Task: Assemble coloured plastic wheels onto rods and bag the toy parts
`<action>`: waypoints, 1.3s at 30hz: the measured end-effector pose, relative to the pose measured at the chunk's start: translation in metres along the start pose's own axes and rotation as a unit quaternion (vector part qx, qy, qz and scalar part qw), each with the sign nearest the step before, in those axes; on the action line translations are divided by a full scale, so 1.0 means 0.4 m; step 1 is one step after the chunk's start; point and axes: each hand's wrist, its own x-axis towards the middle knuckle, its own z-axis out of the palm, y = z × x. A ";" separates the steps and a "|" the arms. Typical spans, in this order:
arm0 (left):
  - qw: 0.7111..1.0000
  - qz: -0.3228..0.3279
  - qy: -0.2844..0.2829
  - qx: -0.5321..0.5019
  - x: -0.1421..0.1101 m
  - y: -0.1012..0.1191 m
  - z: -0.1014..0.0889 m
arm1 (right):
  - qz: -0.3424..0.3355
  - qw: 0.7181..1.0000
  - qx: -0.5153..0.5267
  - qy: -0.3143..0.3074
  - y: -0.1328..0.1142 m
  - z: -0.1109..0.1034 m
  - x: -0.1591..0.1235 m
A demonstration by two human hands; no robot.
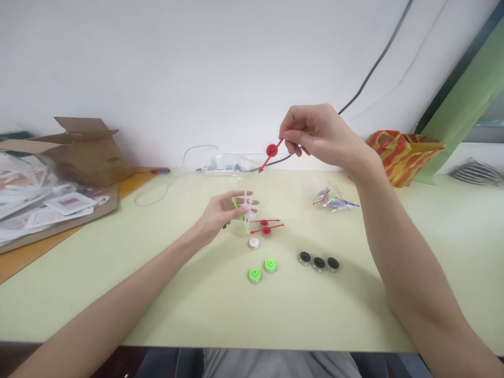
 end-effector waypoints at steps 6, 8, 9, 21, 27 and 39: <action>1.000 -0.006 -0.020 0.006 -0.002 0.000 0.002 | 0.023 0.998 -0.053 -0.033 0.005 0.018 0.011; 1.000 -0.007 -0.024 0.005 -0.002 -0.001 0.002 | 0.015 0.997 -0.038 -0.069 0.001 0.024 0.014; 1.000 -0.007 -0.027 0.002 -0.002 0.000 0.002 | 0.006 0.996 -0.031 -0.085 -0.002 0.027 0.015; 0.997 -0.023 -0.075 -0.015 -0.005 0.008 0.004 | 0.032 0.995 -0.013 -0.096 -0.007 0.034 0.017; 0.998 -0.028 -0.061 -0.014 -0.005 0.004 -0.002 | 0.022 0.995 -0.087 -0.032 -0.007 0.003 0.001; 0.998 -0.015 -0.063 -0.003 -0.006 0.012 0.007 | 0.020 0.997 -0.050 -0.060 -0.033 0.023 0.009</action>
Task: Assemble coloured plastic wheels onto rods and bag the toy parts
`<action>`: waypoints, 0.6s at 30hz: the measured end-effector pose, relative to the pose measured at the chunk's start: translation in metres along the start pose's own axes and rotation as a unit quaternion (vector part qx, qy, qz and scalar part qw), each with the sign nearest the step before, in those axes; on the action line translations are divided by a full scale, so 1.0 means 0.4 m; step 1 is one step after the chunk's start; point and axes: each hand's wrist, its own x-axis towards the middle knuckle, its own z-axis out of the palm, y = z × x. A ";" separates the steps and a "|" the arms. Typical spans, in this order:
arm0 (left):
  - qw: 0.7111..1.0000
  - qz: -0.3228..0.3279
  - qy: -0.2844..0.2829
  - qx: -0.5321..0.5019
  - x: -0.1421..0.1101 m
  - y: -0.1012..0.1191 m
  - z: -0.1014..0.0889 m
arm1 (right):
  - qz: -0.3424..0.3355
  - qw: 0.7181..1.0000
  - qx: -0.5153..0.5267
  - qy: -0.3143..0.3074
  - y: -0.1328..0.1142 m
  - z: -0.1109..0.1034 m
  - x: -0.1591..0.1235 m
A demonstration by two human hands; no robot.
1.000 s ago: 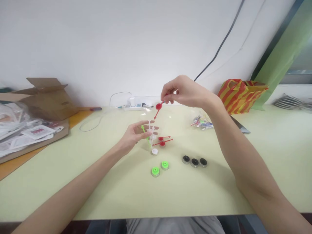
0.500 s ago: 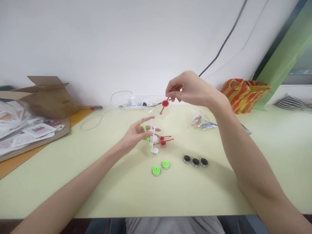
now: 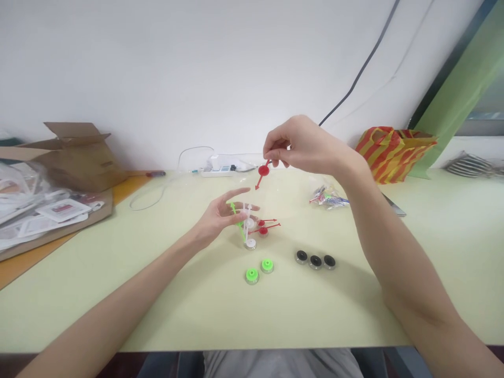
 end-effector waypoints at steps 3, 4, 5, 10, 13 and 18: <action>1.000 0.009 0.003 -0.002 0.000 0.002 0.003 | 0.000 0.997 0.041 -0.059 0.003 0.020 0.010; 1.000 0.011 0.003 -0.003 -0.001 0.002 0.003 | -0.003 0.995 0.053 -0.080 0.006 0.030 0.015; 1.000 0.012 0.004 -0.004 -0.001 0.001 0.003 | -0.008 0.993 0.063 -0.099 0.009 0.040 0.019; 1.000 0.003 -0.007 -0.006 -0.002 0.001 0.002 | -0.022 0.989 0.073 -0.128 0.017 0.095 0.043; 1.000 -0.001 -0.022 -0.009 -0.003 0.007 0.004 | -0.033 0.990 0.066 -0.118 0.014 0.116 0.051; 1.000 0.007 -0.016 -0.017 -0.003 0.012 0.007 | -0.043 0.987 0.058 -0.143 0.018 0.112 0.053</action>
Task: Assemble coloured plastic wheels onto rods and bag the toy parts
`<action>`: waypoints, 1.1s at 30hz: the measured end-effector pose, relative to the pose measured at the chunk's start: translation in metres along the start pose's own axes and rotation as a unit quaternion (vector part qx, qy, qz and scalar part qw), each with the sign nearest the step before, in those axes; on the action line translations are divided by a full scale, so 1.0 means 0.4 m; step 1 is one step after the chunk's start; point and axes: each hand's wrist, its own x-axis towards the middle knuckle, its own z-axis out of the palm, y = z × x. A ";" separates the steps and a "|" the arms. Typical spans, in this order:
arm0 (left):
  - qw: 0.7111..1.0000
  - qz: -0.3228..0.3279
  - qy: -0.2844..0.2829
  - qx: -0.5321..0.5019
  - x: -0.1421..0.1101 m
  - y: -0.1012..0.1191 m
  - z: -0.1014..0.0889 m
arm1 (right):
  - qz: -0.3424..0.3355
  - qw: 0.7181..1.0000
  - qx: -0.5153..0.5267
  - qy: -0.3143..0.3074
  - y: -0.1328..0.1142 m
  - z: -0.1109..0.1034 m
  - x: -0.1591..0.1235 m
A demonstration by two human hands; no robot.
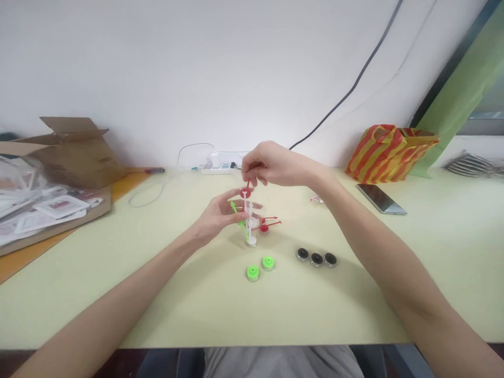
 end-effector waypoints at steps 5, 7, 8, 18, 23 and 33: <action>1.000 0.011 -0.009 0.000 0.002 -0.005 0.002 | 0.019 0.999 -0.028 0.016 -0.004 -0.038 -0.025; 1.000 0.015 -0.004 -0.003 0.002 -0.006 0.003 | 0.026 0.999 -0.031 0.022 -0.008 -0.048 -0.033; 1.000 0.015 -0.003 -0.004 0.002 -0.005 0.004 | 0.028 0.999 -0.030 0.024 -0.010 -0.050 -0.035; 1.000 -0.019 0.000 0.001 0.001 -0.004 0.003 | 0.002 0.999 -0.003 0.052 -0.006 -0.007 -0.004; 0.999 -0.020 0.009 0.027 0.003 0.000 0.007 | -0.005 0.999 0.020 -0.045 0.001 0.010 0.000; 0.999 -0.014 0.017 0.034 0.000 -0.006 0.007 | -0.010 0.991 0.091 -0.096 0.022 0.032 0.018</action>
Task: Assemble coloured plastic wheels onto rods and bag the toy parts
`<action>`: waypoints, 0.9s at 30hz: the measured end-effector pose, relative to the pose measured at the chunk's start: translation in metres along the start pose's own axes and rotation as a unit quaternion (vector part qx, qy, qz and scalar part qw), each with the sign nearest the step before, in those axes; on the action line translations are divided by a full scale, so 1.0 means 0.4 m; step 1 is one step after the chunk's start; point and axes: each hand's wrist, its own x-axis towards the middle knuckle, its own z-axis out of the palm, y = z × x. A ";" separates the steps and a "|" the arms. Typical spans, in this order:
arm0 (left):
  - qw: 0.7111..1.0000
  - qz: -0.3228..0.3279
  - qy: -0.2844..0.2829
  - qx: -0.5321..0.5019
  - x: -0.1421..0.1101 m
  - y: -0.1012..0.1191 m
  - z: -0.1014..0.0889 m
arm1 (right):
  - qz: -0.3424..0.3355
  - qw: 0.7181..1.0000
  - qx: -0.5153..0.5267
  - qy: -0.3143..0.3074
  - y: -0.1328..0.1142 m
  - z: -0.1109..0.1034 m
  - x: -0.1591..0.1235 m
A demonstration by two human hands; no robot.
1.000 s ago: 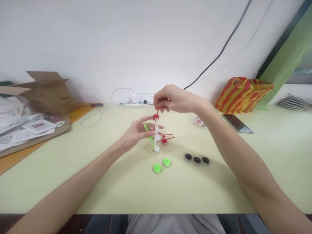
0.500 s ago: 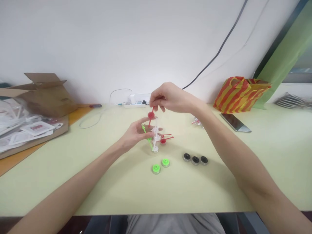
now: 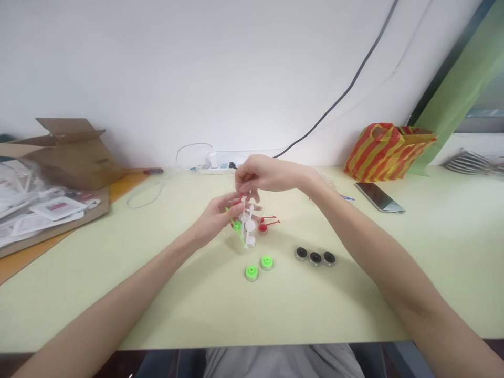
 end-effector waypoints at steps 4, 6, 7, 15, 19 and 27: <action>0.998 -0.020 0.008 -0.062 0.003 -0.008 -0.002 | 0.017 1.000 0.003 -0.015 0.010 0.008 0.002; 0.998 -0.021 0.002 -0.066 0.004 -0.008 -0.003 | 0.032 0.999 0.009 -0.005 0.017 0.013 0.005; 0.998 -0.020 -0.002 -0.064 0.004 -0.007 -0.003 | 0.038 0.999 0.013 0.000 0.019 0.015 0.007; 0.992 -0.002 0.079 -0.100 0.012 0.011 0.002 | 0.055 0.961 -0.139 0.231 0.015 -0.030 -0.012; 0.974 -0.005 0.173 -0.146 0.019 0.011 -0.006 | 0.235 0.954 -0.188 -0.004 0.066 -0.046 -0.025; 0.961 -0.015 0.218 -0.170 0.032 -0.015 -0.035 | 0.309 0.910 -0.091 -0.260 0.172 0.032 0.030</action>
